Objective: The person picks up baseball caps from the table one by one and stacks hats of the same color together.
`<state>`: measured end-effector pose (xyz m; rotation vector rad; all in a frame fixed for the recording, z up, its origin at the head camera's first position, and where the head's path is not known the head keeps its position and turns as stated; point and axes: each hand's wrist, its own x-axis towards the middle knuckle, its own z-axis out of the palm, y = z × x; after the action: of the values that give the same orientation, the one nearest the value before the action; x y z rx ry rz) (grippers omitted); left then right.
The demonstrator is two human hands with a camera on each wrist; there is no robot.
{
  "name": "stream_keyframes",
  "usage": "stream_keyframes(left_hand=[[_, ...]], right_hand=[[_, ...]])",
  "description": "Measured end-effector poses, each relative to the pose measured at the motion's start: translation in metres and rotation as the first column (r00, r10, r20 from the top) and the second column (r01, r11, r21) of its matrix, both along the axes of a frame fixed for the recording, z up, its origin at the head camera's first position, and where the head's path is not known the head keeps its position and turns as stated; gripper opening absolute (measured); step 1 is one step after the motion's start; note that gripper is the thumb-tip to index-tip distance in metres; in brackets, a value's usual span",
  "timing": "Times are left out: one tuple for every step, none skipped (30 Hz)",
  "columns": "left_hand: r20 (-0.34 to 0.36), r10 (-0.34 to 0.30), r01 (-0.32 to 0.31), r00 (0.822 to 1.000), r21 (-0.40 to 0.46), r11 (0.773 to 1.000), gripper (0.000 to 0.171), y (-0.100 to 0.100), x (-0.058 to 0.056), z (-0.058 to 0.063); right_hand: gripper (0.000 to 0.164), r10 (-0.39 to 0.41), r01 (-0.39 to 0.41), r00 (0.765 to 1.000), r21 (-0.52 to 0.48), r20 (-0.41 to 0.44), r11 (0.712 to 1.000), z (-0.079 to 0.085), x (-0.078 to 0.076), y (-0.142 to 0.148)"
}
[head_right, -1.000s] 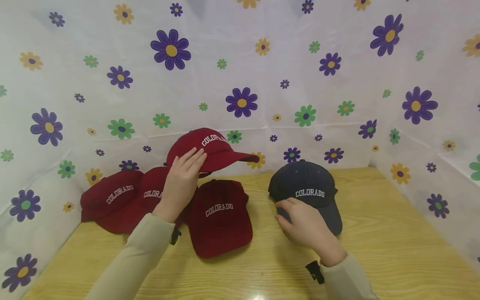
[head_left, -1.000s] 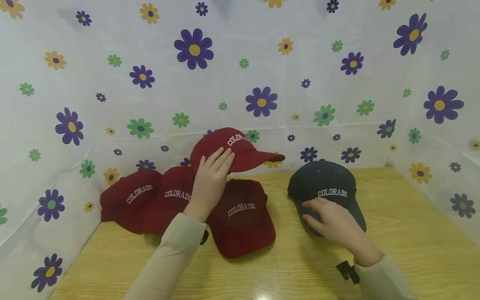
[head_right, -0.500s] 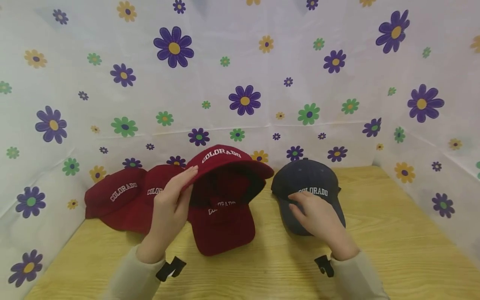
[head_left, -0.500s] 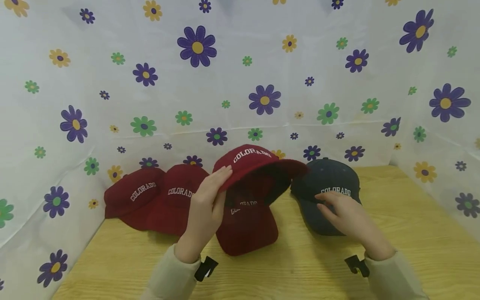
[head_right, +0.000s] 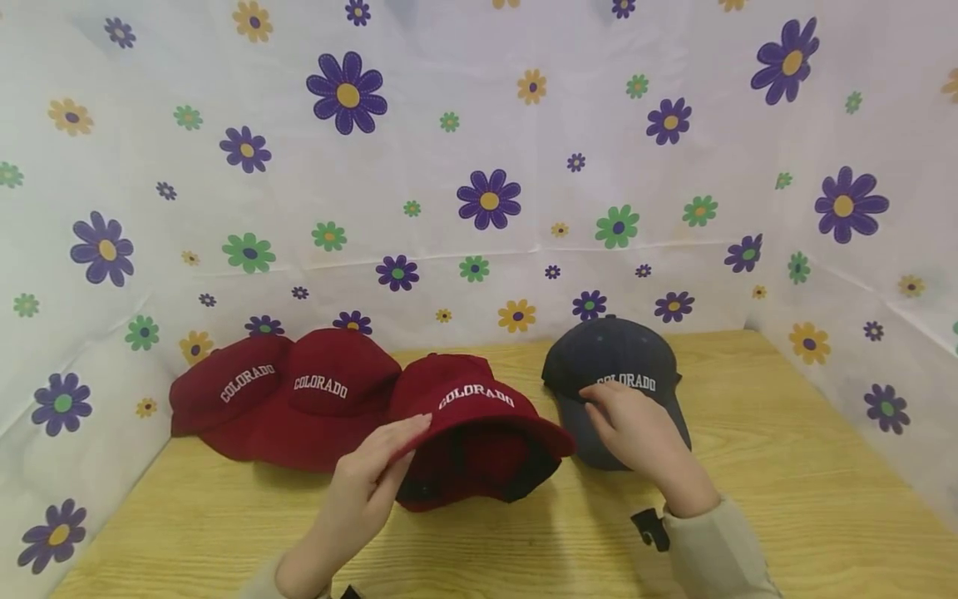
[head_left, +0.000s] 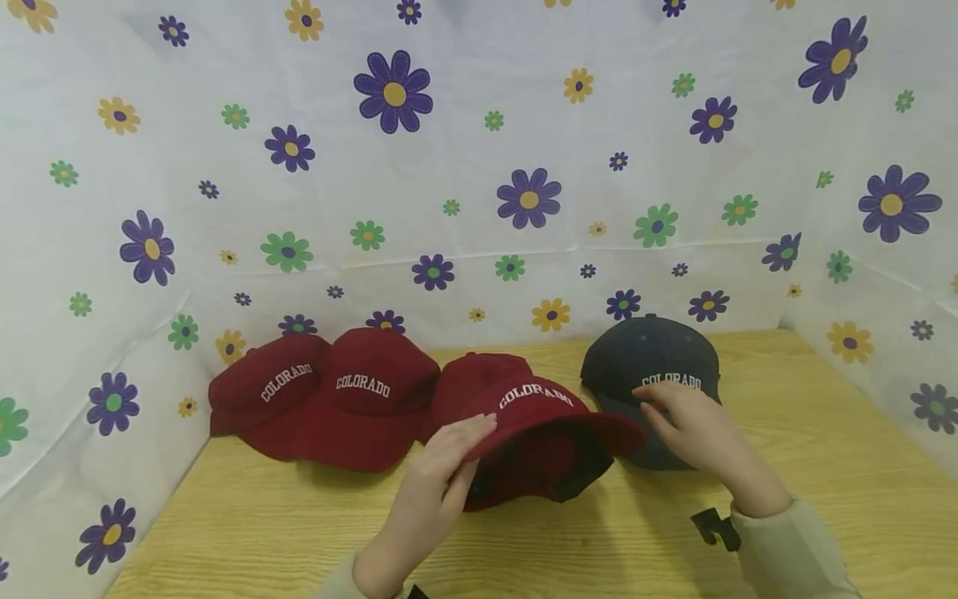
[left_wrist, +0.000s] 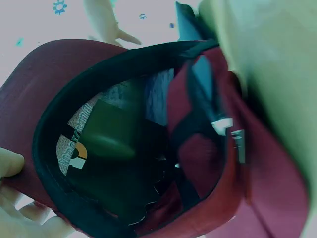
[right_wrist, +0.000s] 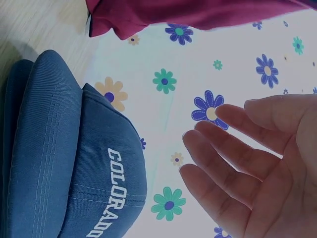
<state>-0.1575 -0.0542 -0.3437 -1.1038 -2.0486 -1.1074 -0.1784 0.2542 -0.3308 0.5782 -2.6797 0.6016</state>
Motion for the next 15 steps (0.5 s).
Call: stream_keyframes(left_hand=[[0.009, 0.003, -0.003, 1.000, -0.015, 1.000, 0.044, -0.001, 0.000, -0.004], [0.015, 0.006, -0.005, 1.000, -0.026, 1.000, 0.045, -0.001, -0.001, -0.007], [0.016, 0.011, -0.011, 1.000, -0.039, 0.999, 0.046, -0.002, -0.001, -0.011], [0.016, 0.015, -0.014, 1.000, -0.053, 0.999, 0.047, -0.003, -0.002, -0.014], [0.012, 0.017, -0.016, 1.000, -0.064, 0.998, 0.047, -0.004, -0.002, -0.017], [0.004, 0.016, -0.016, 1.000, -0.070, 0.997, 0.048, -0.004, -0.003, -0.021], [-0.004, 0.015, -0.015, 1.000, -0.075, 0.997, 0.049, -0.005, -0.004, -0.023], [-0.009, 0.011, -0.012, 1.000, -0.076, 0.997, 0.050, -0.005, -0.005, -0.026], [-0.015, 0.007, -0.008, 1.000, -0.077, 0.997, 0.051, -0.005, -0.006, -0.028], [-0.014, 0.003, -0.004, 1.000, -0.076, 0.997, 0.051, -0.006, -0.007, -0.030], [-0.012, 0.003, -0.004, 1.000, -0.073, 0.997, 0.052, -0.006, -0.009, -0.031], [0.000, 0.004, -0.004, 1.000, -0.071, 0.997, 0.052, -0.006, -0.011, -0.033], [0.005, 0.005, -0.005, 1.000, -0.071, 0.997, 0.052, -0.006, -0.013, -0.035], [0.013, 0.008, -0.007, 1.000, -0.073, 0.997, 0.052, -0.006, -0.015, -0.037], [0.024, 0.011, -0.010, 1.000, -0.076, 0.997, 0.051, -0.007, -0.017, -0.038]], right_hand=[[0.018, 0.000, 0.000, 1.000, 0.002, 0.000, 1.000, 0.000, 0.000, 0.000], [0.018, 0.001, -0.001, 1.000, 0.003, 0.000, 1.000, 0.000, 0.000, 0.000], [0.018, 0.002, -0.002, 1.000, 0.005, 0.002, 1.000, 0.000, 0.000, 0.000], [0.018, 0.002, -0.002, 1.000, 0.006, 0.003, 1.000, 0.000, 0.000, 0.000], [0.018, 0.002, -0.002, 1.000, 0.008, 0.003, 1.000, -0.001, 0.000, -0.001], [0.018, 0.004, -0.004, 1.000, 0.010, 0.004, 1.000, -0.002, 0.000, -0.001], [0.018, 0.004, -0.004, 1.000, 0.011, 0.004, 1.000, -0.002, 0.000, -0.001], [0.018, 0.005, -0.005, 1.000, 0.014, 0.002, 1.000, -0.003, 0.000, -0.001], [0.018, 0.004, -0.004, 1.000, 0.015, 0.001, 1.000, -0.003, 0.000, -0.001], [0.018, 0.004, -0.004, 1.000, 0.015, -0.004, 1.000, -0.002, 0.000, -0.002], [0.018, 0.003, -0.003, 1.000, 0.017, -0.006, 1.000, -0.003, 0.000, -0.002], [0.018, 0.003, -0.003, 1.000, 0.018, -0.008, 1.000, -0.002, 0.000, -0.002], [0.017, 0.004, -0.004, 1.000, 0.018, -0.011, 1.000, -0.002, -0.001, -0.002], [0.017, 0.003, -0.003, 1.000, 0.019, -0.012, 1.000, -0.002, -0.001, -0.003], [0.017, 0.003, -0.002, 1.000, 0.018, -0.011, 1.000, -0.002, -0.001, -0.003]])
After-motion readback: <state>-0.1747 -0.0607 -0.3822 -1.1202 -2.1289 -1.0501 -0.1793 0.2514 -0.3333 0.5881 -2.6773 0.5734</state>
